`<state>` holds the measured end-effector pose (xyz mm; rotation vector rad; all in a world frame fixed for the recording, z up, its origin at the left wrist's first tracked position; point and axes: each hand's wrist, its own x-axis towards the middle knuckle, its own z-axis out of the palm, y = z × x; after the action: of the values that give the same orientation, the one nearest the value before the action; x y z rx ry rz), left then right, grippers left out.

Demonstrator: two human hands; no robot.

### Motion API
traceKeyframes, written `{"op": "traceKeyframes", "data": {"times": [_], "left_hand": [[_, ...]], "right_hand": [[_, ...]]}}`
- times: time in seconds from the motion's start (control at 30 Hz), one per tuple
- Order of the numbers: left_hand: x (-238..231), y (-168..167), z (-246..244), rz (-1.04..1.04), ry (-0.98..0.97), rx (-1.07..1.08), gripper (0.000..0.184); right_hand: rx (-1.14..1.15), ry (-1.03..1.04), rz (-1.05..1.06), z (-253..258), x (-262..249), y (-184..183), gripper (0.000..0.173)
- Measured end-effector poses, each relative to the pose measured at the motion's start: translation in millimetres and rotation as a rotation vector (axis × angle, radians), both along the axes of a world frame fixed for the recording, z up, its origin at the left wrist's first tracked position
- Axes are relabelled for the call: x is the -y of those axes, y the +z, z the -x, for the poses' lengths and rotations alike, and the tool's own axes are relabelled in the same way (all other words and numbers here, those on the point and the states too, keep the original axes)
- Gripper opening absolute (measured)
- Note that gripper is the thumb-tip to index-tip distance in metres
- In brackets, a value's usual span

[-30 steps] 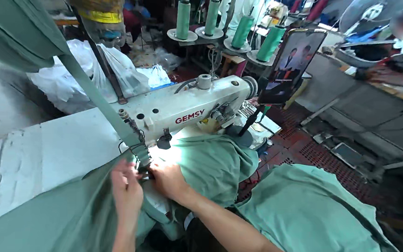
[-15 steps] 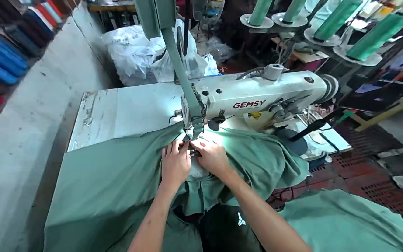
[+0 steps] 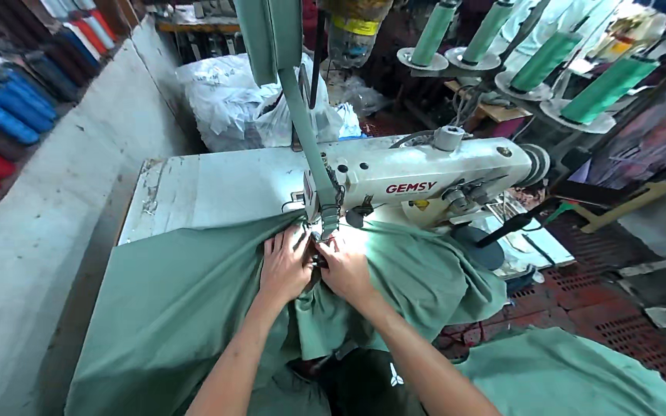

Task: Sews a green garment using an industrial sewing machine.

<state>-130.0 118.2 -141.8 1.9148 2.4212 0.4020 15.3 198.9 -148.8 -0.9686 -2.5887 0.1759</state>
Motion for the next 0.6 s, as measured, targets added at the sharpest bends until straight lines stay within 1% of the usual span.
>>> {"op": "traceKeyframes", "data": {"times": [0.03,0.1,0.13,0.17,0.23,0.3,0.33,0.4,0.43,0.47,0.5,0.53,0.6], "left_hand": [[10,-1,-7,-0.006,-0.007,-0.004,0.049],[25,1,-17,0.027,-0.005,0.038,0.041],[27,2,-20,0.031,-0.011,0.040,0.041],[27,4,-21,0.034,-0.018,0.033,0.042],[25,7,-24,0.056,-0.028,0.025,0.042],[21,12,-24,0.068,-0.035,0.029,0.039],[19,15,-25,0.086,-0.033,0.038,0.038],[18,18,-27,0.140,-0.015,0.054,0.038],[18,16,-28,0.119,0.004,0.045,0.039],[18,11,-29,0.062,0.019,0.027,0.039],[18,8,-29,0.007,0.026,0.008,0.038],[18,4,-31,-0.042,0.027,-0.014,0.036],[17,0,-34,-0.105,0.016,-0.033,0.035]], "right_hand": [[-0.022,0.041,-0.027,-3,-4,-4,0.038],[-0.049,0.129,-0.019,-7,-18,-7,0.033],[-0.068,0.170,-0.009,-8,-28,-6,0.030],[-0.069,0.198,0.023,-8,-36,-3,0.027],[0.018,0.193,0.135,-11,-39,15,0.028],[0.084,0.138,0.223,-18,-19,37,0.030],[0.073,0.120,0.263,-25,-1,44,0.030],[0.040,0.096,0.323,-46,33,42,0.030],[0.057,0.066,0.334,-55,40,36,0.033],[0.092,0.004,0.328,-62,37,30,0.036],[0.109,-0.085,0.288,-67,26,26,0.037],[0.130,-0.176,0.295,-69,11,28,0.038],[0.199,-0.278,0.408,-71,-16,46,0.039]]}}
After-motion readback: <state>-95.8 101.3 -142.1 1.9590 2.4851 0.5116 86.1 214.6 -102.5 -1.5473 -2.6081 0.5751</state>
